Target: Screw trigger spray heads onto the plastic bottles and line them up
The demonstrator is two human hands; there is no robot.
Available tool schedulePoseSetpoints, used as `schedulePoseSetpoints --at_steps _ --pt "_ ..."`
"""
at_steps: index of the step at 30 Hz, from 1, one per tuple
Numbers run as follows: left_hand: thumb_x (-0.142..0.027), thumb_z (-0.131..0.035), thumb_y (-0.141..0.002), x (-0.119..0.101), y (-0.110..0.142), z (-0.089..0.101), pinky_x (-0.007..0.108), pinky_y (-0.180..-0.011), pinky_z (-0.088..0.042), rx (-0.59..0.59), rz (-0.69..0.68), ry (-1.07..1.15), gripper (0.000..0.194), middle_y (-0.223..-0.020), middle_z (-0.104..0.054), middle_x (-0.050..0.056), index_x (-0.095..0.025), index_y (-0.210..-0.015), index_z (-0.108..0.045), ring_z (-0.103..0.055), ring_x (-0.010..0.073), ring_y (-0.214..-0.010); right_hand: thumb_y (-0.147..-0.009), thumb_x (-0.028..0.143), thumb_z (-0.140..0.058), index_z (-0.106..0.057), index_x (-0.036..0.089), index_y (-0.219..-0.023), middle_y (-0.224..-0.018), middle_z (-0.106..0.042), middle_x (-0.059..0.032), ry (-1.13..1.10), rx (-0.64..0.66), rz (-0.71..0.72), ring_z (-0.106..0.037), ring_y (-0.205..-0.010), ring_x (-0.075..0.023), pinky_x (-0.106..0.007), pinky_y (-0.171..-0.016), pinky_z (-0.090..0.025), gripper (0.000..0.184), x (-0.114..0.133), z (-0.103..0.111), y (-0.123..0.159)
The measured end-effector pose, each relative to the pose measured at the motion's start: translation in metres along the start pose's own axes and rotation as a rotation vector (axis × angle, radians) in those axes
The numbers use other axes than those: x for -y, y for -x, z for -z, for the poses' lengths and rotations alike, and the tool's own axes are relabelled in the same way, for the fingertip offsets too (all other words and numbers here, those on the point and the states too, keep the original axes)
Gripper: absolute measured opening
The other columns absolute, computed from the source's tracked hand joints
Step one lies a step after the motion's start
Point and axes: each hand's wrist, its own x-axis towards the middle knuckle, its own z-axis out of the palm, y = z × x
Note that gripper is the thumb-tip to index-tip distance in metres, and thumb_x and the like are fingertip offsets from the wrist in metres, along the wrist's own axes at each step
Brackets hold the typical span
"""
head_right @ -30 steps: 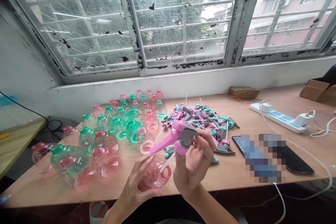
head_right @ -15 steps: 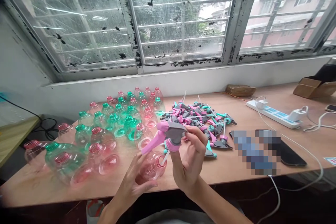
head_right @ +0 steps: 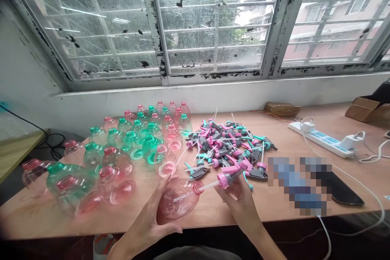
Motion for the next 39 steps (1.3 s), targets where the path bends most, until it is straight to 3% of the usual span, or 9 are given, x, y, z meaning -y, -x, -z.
schedulePoseSetpoints --at_steps 3,5,9,14,18,22,26,32,39 --pt "-0.052 -0.057 -0.099 0.006 -0.001 0.004 0.054 -0.126 -0.032 0.042 0.093 0.14 0.067 -0.162 -0.047 0.009 -0.034 -0.159 -0.033 -0.041 0.0343 -0.151 -0.077 0.046 -0.09 -0.065 0.023 -0.1 -0.081 -0.064 0.0001 -0.048 -0.056 -0.096 -0.058 -0.064 -0.0175 -0.026 -0.05 -0.048 0.041 -0.008 -0.005 0.001" --pt "-0.053 -0.048 -0.103 0.006 -0.003 0.006 0.051 -0.124 -0.036 0.04 0.135 0.2 0.054 -0.157 -0.053 0.009 -0.032 -0.152 -0.045 -0.047 0.0331 -0.146 -0.072 0.049 -0.093 -0.065 0.022 -0.099 -0.082 -0.065 -0.0012 -0.108 -0.005 -0.15 -0.057 -0.061 -0.0171 -0.026 -0.049 -0.047 0.047 -0.013 -0.009 0.003" --pt "-0.054 -0.059 -0.097 -0.006 -0.009 0.009 0.05 -0.12 -0.042 0.019 0.146 0.2 0.057 -0.15 -0.06 0.008 -0.031 -0.148 -0.05 -0.056 0.0338 -0.137 -0.076 0.063 -0.085 -0.068 0.023 -0.103 -0.09 -0.066 -0.0036 -0.278 0.132 -0.129 -0.057 -0.059 -0.0149 -0.023 -0.045 -0.044 0.052 -0.011 -0.013 0.002" --pt "-0.038 -0.075 -0.091 -0.024 -0.014 0.012 0.045 -0.12 -0.042 0.069 0.087 0.04 0.061 -0.151 -0.058 0.004 -0.038 -0.146 -0.05 -0.052 0.0328 -0.141 -0.089 0.076 -0.059 -0.068 0.023 -0.098 -0.083 -0.067 -0.0033 -0.436 0.072 -0.244 -0.056 -0.054 -0.014 -0.021 -0.043 -0.043 0.055 -0.003 -0.003 -0.004" --pt "-0.036 -0.08 -0.086 -0.014 -0.015 0.011 0.044 -0.118 -0.045 0.086 -0.029 -0.02 0.07 -0.155 -0.05 0.005 -0.041 -0.147 -0.047 -0.048 0.0336 -0.144 -0.087 0.081 -0.056 -0.07 0.022 -0.094 -0.078 -0.07 -0.0044 -0.491 0.105 -0.339 -0.058 -0.055 -0.0167 -0.023 -0.044 -0.046 0.061 -0.004 0.003 -0.01" --pt "-0.033 -0.084 -0.082 0.003 -0.012 0.006 0.052 -0.124 -0.036 0.056 -0.081 -0.054 0.079 -0.158 -0.045 0.007 -0.042 -0.149 -0.044 -0.04 0.0366 -0.149 -0.088 0.074 -0.064 -0.07 0.02 -0.082 -0.069 -0.068 -0.003 -0.461 0.099 -0.399 -0.057 -0.05 -0.0156 -0.022 -0.044 -0.044 0.055 -0.002 0.004 -0.012" --pt "-0.032 -0.089 -0.077 0.007 -0.01 0.002 0.059 -0.127 -0.026 -0.029 -0.008 0.013 0.106 -0.165 -0.036 0.01 -0.04 -0.159 -0.023 -0.034 0.0381 -0.153 -0.092 0.06 -0.063 -0.07 0.018 -0.079 -0.077 -0.07 -0.0059 -0.481 0.256 -0.333 -0.061 -0.059 -0.0194 -0.027 -0.051 -0.047 0.044 0.003 0.006 -0.006" --pt "-0.035 -0.077 -0.089 -0.004 -0.01 0.005 0.054 -0.128 -0.028 0.014 0.116 0.164 0.087 -0.163 -0.043 0.009 -0.036 -0.159 -0.025 -0.037 0.0344 -0.153 -0.085 0.047 -0.08 -0.065 0.021 -0.114 -0.059 -0.06 0.0062 -0.274 0.38 -0.339 -0.047 -0.047 -0.0119 -0.023 -0.049 -0.035 0.042 -0.009 0.01 0.003" --pt "-0.063 -0.071 -0.083 0.006 -0.007 0.007 0.056 -0.129 -0.024 0.063 0.125 0.396 0.099 -0.171 -0.028 0.011 -0.036 -0.163 -0.018 -0.024 0.035 -0.158 -0.073 0.05 -0.091 -0.063 0.02 -0.099 -0.052 -0.058 0.0086 -0.073 0.252 -0.374 -0.049 -0.044 -0.0122 -0.023 -0.047 -0.036 0.049 -0.008 0.003 0.004"
